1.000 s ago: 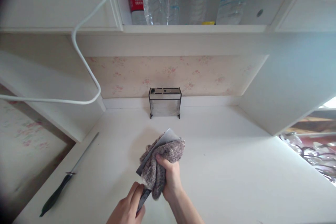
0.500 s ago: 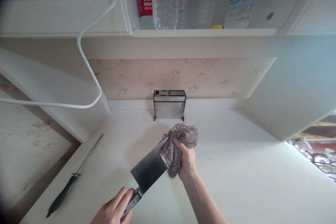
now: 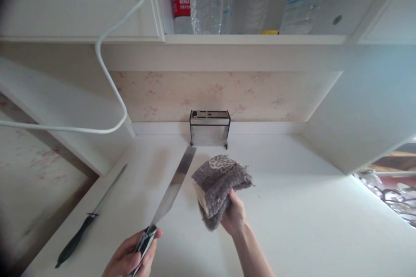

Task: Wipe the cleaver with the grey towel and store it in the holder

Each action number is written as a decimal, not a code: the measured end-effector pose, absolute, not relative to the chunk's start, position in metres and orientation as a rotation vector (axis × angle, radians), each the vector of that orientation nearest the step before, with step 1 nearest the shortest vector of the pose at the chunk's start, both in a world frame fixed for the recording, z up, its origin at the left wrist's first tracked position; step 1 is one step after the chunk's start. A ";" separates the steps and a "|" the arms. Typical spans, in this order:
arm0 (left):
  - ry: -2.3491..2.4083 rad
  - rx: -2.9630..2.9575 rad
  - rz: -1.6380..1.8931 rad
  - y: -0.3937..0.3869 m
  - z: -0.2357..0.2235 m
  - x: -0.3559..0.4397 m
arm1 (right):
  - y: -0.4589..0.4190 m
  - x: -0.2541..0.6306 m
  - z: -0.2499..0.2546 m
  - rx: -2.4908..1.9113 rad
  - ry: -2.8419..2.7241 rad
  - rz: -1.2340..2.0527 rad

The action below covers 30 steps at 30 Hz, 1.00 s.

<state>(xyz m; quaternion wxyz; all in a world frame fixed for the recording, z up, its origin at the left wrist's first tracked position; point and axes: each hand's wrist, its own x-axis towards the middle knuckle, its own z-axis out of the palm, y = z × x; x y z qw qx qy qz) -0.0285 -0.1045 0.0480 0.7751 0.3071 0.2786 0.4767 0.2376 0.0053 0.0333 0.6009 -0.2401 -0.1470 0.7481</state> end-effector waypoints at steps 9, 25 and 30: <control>0.237 0.481 0.863 -0.087 0.021 0.003 | -0.035 0.165 0.066 -0.576 -0.523 1.856; 0.572 0.398 0.584 -0.083 0.044 -0.008 | 0.001 0.198 0.073 -0.721 -0.365 1.761; 0.590 0.471 0.557 -0.084 0.044 -0.008 | 0.014 0.218 0.083 -0.790 -0.330 1.678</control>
